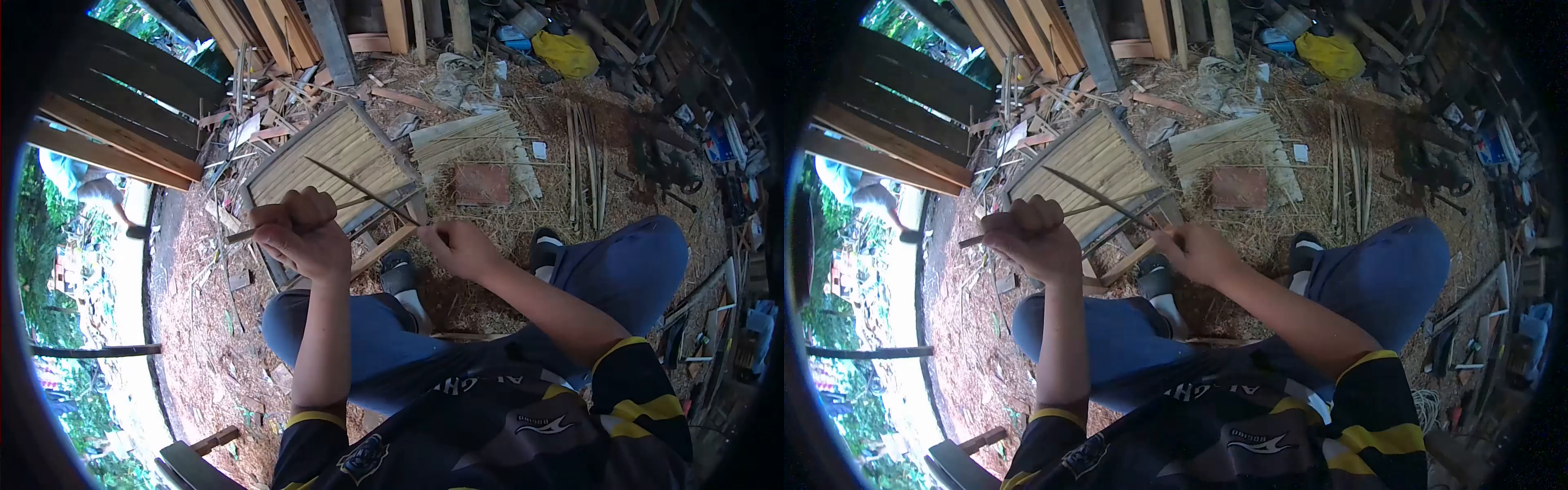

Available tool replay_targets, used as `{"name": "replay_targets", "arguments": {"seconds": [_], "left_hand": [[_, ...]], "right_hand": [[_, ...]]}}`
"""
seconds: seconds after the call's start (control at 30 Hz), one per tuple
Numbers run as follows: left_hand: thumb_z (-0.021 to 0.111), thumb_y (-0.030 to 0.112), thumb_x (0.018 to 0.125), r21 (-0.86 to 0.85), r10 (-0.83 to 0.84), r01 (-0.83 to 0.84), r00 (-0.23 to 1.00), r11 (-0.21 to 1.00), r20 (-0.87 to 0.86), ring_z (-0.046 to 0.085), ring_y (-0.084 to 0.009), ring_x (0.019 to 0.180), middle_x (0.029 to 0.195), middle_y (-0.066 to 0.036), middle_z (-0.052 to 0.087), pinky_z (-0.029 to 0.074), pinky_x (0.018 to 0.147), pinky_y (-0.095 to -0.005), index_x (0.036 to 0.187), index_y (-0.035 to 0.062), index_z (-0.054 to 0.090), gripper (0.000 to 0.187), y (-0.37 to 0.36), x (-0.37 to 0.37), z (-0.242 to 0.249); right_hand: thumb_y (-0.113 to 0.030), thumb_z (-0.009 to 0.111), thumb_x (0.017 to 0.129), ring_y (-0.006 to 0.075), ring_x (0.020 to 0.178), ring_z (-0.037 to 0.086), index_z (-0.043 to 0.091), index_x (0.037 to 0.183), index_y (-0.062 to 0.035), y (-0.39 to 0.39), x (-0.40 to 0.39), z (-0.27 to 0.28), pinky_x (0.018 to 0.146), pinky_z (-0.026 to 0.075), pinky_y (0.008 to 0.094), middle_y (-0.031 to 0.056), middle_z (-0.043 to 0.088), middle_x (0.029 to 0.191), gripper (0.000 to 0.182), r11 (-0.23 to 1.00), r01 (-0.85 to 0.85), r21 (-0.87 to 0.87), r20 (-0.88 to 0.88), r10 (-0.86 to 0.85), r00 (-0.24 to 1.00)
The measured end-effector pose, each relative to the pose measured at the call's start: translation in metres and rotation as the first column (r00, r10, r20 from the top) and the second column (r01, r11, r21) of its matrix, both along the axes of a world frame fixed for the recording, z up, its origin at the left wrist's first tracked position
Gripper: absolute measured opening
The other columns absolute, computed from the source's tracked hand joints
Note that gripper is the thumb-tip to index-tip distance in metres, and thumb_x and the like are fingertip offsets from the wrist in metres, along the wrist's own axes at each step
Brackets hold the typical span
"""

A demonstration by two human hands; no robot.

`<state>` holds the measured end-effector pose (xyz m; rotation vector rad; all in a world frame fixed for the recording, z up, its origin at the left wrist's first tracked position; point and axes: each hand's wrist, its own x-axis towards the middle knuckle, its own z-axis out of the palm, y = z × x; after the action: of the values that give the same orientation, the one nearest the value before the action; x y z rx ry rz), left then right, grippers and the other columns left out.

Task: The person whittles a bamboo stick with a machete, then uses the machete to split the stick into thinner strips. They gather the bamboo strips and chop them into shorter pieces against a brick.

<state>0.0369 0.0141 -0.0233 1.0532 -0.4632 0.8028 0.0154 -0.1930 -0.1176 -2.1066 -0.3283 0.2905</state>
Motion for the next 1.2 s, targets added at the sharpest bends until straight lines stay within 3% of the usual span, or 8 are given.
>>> {"name": "replay_targets", "arguments": {"seconds": [0.2, 0.37, 0.5, 0.67, 0.8, 0.9, 1.0, 1.2], "left_hand": [[0.044, 0.066, 0.102, -0.019, 0.112, -0.113, 0.992, 0.993, -0.050, 0.022, -0.0101, 0.052, 0.058, 0.002, 0.025, 0.018, 0.047, -0.0302, 0.085, 0.0136, 0.033, 0.056, 0.003, -0.009, 0.001], [0.045, 0.070, 0.100, -0.040, 0.039, -0.041, 0.997, 0.998, -0.063, 0.022, -0.0113, 0.053, 0.058, 0.001, 0.027, 0.019, 0.049, -0.0319, 0.084, 0.0138, 0.032, 0.059, 0.007, -0.019, -0.013], [0.044, 0.071, 0.099, -0.015, 0.064, -0.066, 0.994, 0.998, -0.084, 0.022, -0.0115, 0.053, 0.057, 0.001, 0.027, 0.019, 0.050, -0.0321, 0.084, 0.0137, 0.032, 0.060, 0.008, -0.026, -0.015], [0.043, 0.072, 0.099, 0.006, 0.106, -0.106, 0.990, 0.994, -0.091, 0.022, -0.0119, 0.054, 0.058, 0.002, 0.027, 0.019, 0.050, -0.0320, 0.086, 0.0149, 0.034, 0.059, 0.011, -0.027, -0.015], [0.043, 0.072, 0.099, -0.017, 0.079, -0.081, 0.992, 0.997, -0.095, 0.024, -0.0126, 0.057, 0.062, 0.002, 0.026, 0.019, 0.050, -0.0315, 0.088, 0.0173, 0.037, 0.056, 0.012, -0.033, -0.022], [0.039, 0.073, 0.100, 0.005, 0.088, -0.088, 0.991, 0.996, -0.101, 0.026, -0.0132, 0.057, 0.063, 0.002, 0.028, 0.021, 0.051, -0.0318, 0.091, 0.0179, 0.039, 0.055, 0.012, -0.033, -0.024], [0.037, 0.073, 0.101, 0.018, 0.079, -0.077, 0.992, 0.997, -0.096, 0.026, -0.0133, 0.057, 0.063, 0.002, 0.028, 0.022, 0.051, -0.0313, 0.092, 0.0182, 0.040, 0.055, 0.012, -0.035, -0.026], [0.044, 0.070, 0.099, -0.017, 0.058, -0.060, 0.994, 0.998, -0.093, 0.023, -0.0129, 0.057, 0.061, 0.002, 0.026, 0.020, 0.052, -0.0317, 0.088, 0.0161, 0.032, 0.056, 0.005, -0.040, -0.023]], "right_hand": [[-0.061, 0.043, 0.103, 0.0477, 0.076, 0.068, 0.072, 0.083, 0.0044, -0.016, 0.024, -0.060, 0.074, 0.052, 0.0540, 0.0282, 0.066, 0.073, 0.074, 0.964, 0.140, -0.225, -0.160, -0.178, 0.971], [-0.060, 0.042, 0.104, 0.0438, 0.068, 0.063, 0.070, 0.082, 0.0023, 0.010, -0.007, 0.019, 0.069, 0.048, 0.0512, 0.0252, 0.062, 0.068, 0.072, 0.999, 0.026, -0.043, -0.075, -0.029, 0.997], [-0.057, 0.044, 0.105, 0.0430, 0.067, 0.063, 0.070, 0.084, 0.0016, 0.005, -0.012, 0.009, 0.068, 0.048, 0.0499, 0.0251, 0.061, 0.068, 0.067, 0.996, -0.050, -0.072, 0.061, 0.055, 0.997], [-0.058, 0.043, 0.104, 0.0471, 0.081, 0.069, 0.075, 0.094, -0.0010, -0.007, 0.014, -0.042, 0.078, 0.054, 0.0541, 0.0260, 0.070, 0.081, 0.066, 0.981, 0.074, -0.181, -0.094, -0.092, 0.991], [-0.058, 0.042, 0.104, 0.0462, 0.084, 0.070, 0.075, 0.097, -0.0014, 0.010, -0.007, 0.020, 0.080, 0.054, 0.0541, 0.0267, 0.071, 0.084, 0.066, 0.990, -0.040, -0.138, -0.086, 0.028, 0.996], [-0.058, 0.041, 0.105, 0.0463, 0.071, 0.065, 0.071, 0.085, 0.0011, 0.011, -0.018, 0.016, 0.070, 0.050, 0.0550, 0.0242, 0.063, 0.067, 0.069, 0.994, -0.041, -0.104, 0.154, 0.056, 0.986], [-0.061, 0.042, 0.103, 0.0447, 0.086, 0.070, 0.076, 0.098, -0.0028, -0.002, 0.004, -0.024, 0.081, 0.055, 0.0542, 0.0250, 0.071, 0.083, 0.067, 0.961, 0.065, -0.270, -0.126, -0.102, 0.987], [-0.060, 0.041, 0.104, 0.0448, 0.081, 0.070, 0.076, 0.089, -0.0022, -0.008, 0.012, -0.033, 0.077, 0.056, 0.0542, 0.0229, 0.071, 0.079, 0.070, 0.966, 0.041, -0.254, -0.047, -0.055, 0.997]]}}
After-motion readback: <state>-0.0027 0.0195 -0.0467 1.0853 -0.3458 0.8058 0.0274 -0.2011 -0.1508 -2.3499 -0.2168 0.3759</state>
